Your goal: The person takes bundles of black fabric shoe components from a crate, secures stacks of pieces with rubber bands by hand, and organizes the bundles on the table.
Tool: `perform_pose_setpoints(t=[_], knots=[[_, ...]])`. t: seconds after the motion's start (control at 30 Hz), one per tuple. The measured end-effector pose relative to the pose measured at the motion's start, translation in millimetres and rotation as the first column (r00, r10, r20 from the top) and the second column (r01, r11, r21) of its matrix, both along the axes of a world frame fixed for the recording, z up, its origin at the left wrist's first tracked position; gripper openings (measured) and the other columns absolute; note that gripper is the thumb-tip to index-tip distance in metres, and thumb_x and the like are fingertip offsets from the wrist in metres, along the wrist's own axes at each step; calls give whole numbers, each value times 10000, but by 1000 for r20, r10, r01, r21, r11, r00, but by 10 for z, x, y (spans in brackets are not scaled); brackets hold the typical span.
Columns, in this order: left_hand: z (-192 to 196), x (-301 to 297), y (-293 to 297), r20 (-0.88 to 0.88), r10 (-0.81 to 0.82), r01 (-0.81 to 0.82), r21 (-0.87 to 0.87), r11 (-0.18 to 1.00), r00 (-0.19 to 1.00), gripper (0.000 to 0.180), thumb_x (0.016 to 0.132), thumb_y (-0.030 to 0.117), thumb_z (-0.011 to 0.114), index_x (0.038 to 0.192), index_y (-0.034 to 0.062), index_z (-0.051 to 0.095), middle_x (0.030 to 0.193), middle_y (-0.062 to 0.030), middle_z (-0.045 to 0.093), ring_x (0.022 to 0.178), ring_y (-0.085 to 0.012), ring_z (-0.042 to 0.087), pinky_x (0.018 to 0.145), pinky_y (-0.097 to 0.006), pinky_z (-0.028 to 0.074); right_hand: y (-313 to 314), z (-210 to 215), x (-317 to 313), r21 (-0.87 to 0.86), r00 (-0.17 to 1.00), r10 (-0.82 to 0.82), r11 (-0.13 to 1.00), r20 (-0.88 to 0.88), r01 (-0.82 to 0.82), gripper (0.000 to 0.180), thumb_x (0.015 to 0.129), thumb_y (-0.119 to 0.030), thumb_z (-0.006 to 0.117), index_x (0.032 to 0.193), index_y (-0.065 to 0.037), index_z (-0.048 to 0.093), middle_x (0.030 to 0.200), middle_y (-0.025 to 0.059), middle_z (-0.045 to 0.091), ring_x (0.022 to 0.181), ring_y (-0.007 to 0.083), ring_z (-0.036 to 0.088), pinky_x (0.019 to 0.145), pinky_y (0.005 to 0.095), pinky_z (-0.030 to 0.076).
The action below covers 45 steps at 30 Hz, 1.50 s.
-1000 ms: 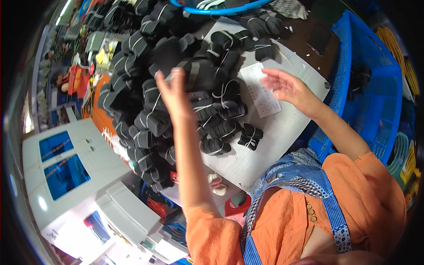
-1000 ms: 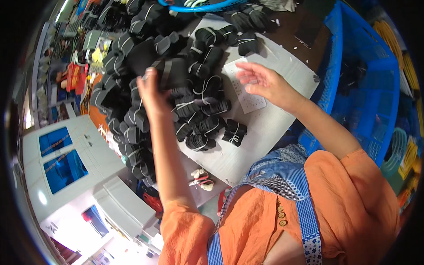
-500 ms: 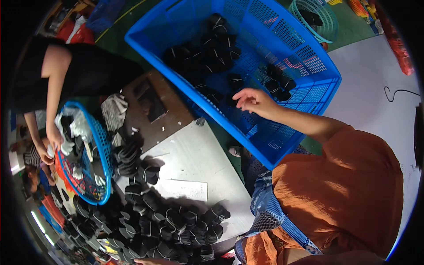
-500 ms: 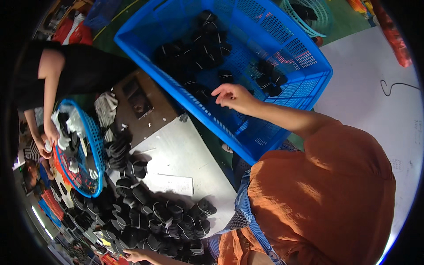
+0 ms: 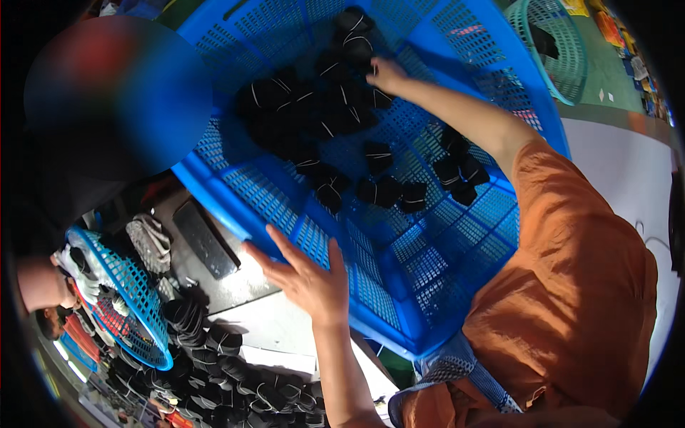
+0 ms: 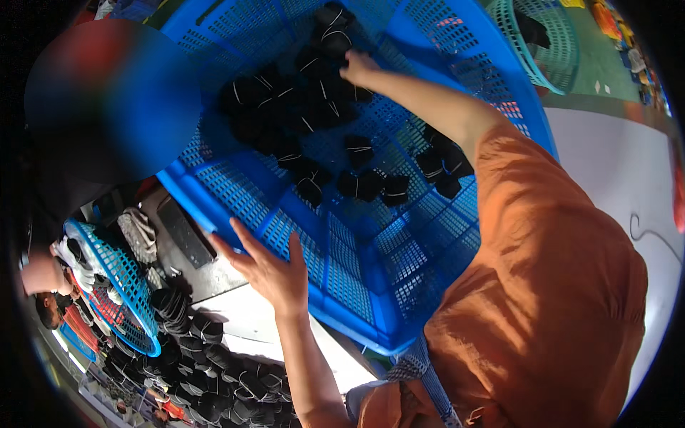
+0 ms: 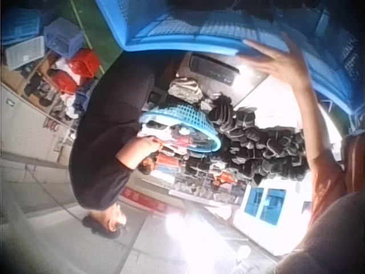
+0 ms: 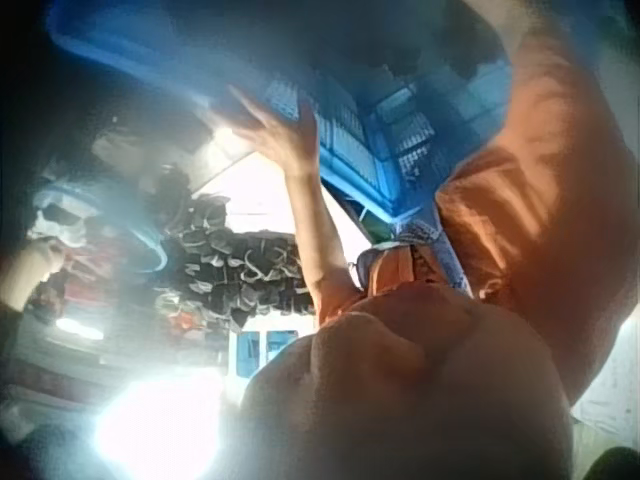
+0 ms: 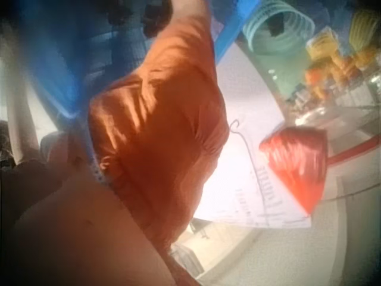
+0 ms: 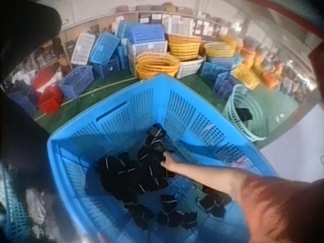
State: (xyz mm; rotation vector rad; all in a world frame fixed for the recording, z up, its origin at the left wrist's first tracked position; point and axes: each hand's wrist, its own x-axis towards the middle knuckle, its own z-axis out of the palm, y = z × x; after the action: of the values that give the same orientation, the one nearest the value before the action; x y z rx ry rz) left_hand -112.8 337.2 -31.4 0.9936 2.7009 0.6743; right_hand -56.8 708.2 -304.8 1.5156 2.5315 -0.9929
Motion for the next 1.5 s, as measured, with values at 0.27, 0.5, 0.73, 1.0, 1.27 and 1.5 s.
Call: perform_pose_setpoints(t=[0.27, 0.5, 0.73, 1.0, 1.27, 1.5], knots=[[56, -44, 72, -150, -72, 31, -258, 966, 986, 875, 795, 481, 634, 1462, 66, 250, 1478, -297, 71, 1360, -499, 139, 1029, -659, 220, 1022, -526, -884, -123, 988, -120, 984, 95, 131, 1069, 714, -416, 745, 1484, -55, 96, 1474, 265, 244, 1318, 436, 321, 1082, 425, 335], [40, -39, 22, -19, -1, 0, -70, 998, 1000, 871, 767, 281, 707, 1460, 49, 232, 1474, -321, 38, 1358, -517, 120, 1060, -615, 200, 45, 1, -213, 261, 944, 166, 961, -284, -91, 713, 583, -146, 757, 1238, -223, 486, 1189, 180, 461, 1091, 426, 460, 951, 470, 419], [-118, -60, -230, 63, 73, -92, 383, 919, 995, 776, 794, 239, 711, 1408, -1, 303, 1456, -261, 218, 1356, -442, 227, 1091, -514, 231, -1338, 2371, 441, 390, 480, 697, 706, -532, -592, 605, 559, 91, 656, 1119, -126, 578, 1143, 91, 477, 1117, 289, 483, 952, 375, 425], [583, 171, -951, 762, -237, -373, 531, 761, 602, 542, 847, 207, 698, 1303, 10, 479, 1135, -86, 612, 1013, -170, 593, 754, -278, 516, -2434, 3521, 498, 531, 103, 895, 346, -434, -774, 612, 530, 123, 666, 1076, -144, 585, 1161, 74, 478, 1158, 296, 476, 934, 393, 466], [928, 597, -2343, 909, -258, -765, 416, 492, 329, 382, 878, 189, 635, 1195, -12, 566, 1005, -109, 658, 823, -180, 663, 647, -355, 606, -3611, 3933, 404, 476, -98, 828, 217, -553, -852, 575, 539, 148, 646, 1040, -118, 558, 1147, 82, 481, 1139, 300, 503, 932, 392, 464], [954, 759, -3178, 912, -225, -844, 405, 352, 344, 353, 892, 198, 616, 1167, -19, 574, 980, -100, 662, 801, -180, 662, 624, -349, 599, -4364, 3988, 134, 426, -210, 814, 51, -542, -903, 557, 560, 93, 658, 1068, -113, 562, 1161, 96, 488, 1112, 284, 517, 939, 389, 440]])
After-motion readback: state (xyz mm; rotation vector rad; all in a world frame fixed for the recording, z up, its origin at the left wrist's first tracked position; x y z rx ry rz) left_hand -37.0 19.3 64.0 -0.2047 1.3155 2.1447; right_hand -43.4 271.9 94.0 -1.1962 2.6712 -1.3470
